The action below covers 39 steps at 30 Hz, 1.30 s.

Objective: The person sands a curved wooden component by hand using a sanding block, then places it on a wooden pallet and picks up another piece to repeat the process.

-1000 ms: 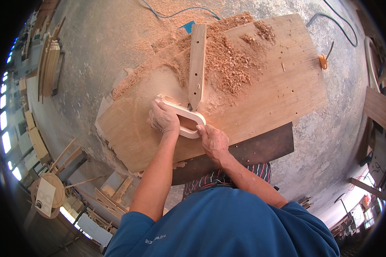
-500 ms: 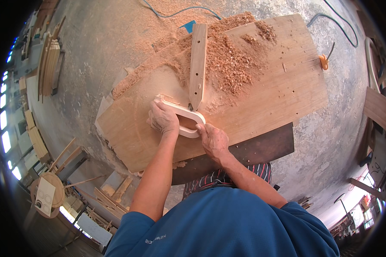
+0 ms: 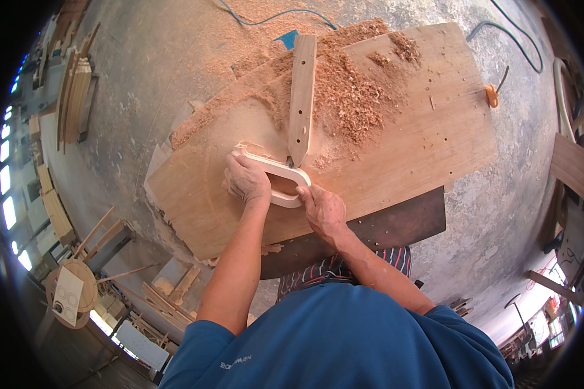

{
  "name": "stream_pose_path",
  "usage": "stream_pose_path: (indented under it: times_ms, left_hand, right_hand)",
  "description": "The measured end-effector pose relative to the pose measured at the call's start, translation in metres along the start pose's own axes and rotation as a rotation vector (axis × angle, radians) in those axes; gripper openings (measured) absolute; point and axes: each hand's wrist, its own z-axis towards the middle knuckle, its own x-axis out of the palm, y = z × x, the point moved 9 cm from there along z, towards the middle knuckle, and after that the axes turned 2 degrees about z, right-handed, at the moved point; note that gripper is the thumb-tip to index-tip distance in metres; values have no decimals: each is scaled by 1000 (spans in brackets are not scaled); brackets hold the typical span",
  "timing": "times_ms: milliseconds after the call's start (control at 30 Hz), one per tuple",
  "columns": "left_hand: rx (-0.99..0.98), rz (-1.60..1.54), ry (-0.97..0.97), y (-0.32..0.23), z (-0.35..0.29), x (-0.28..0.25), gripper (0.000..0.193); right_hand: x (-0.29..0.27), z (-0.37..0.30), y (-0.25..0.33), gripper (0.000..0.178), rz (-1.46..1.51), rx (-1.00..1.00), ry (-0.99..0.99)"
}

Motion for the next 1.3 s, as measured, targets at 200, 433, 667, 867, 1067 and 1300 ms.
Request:
stream_pose_path:
  times_ms: [200,433,667,867,1067,1300]
  left_hand:
    - [-24,-17,-20,5,0,-1,33]
    - [-55,-19,-29,9,0,-2,31]
    - [-114,-31,-50,19,0,-2,33]
    - [-160,6,25,24,-1,3,35]
    - [157,-69,-84,-6,-8,-14,41]
    - [637,29,50,-36,-28,-6,50]
  right_hand:
    - [1,3,3,47,-11,2,26]
    - [2,6,5,47,-5,-29,35]
    - [3,9,10,48,-24,-18,55]
    - [3,10,10,47,2,-26,48]
    - [-1,11,11,45,-12,-44,31]
    - [0,14,11,45,14,-40,27]
